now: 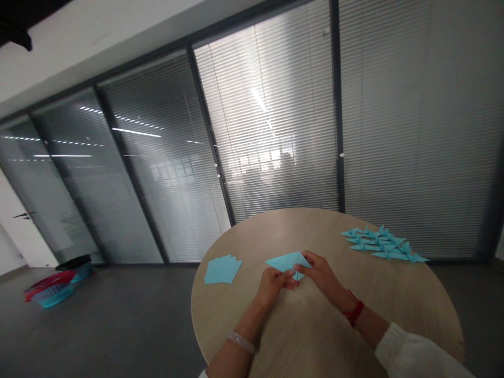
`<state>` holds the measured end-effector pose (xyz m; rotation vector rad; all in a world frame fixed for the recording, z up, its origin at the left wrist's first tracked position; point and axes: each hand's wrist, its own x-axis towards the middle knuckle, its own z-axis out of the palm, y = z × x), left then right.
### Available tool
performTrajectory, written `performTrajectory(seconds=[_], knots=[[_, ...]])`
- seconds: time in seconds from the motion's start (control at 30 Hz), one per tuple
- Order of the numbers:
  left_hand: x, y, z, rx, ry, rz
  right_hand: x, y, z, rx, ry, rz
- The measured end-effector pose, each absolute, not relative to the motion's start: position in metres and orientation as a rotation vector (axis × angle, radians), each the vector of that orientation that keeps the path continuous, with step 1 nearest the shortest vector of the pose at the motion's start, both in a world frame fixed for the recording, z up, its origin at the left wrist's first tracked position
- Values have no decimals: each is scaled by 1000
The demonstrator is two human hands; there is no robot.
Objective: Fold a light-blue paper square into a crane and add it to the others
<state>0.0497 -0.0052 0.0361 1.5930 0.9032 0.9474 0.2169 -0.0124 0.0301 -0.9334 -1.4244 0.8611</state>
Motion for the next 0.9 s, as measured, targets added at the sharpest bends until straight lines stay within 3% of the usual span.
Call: performTrajectory(seconds=[0.9], knots=[[48,-6,35,1658,872,818,213,-10,27,-907,-1281,996]])
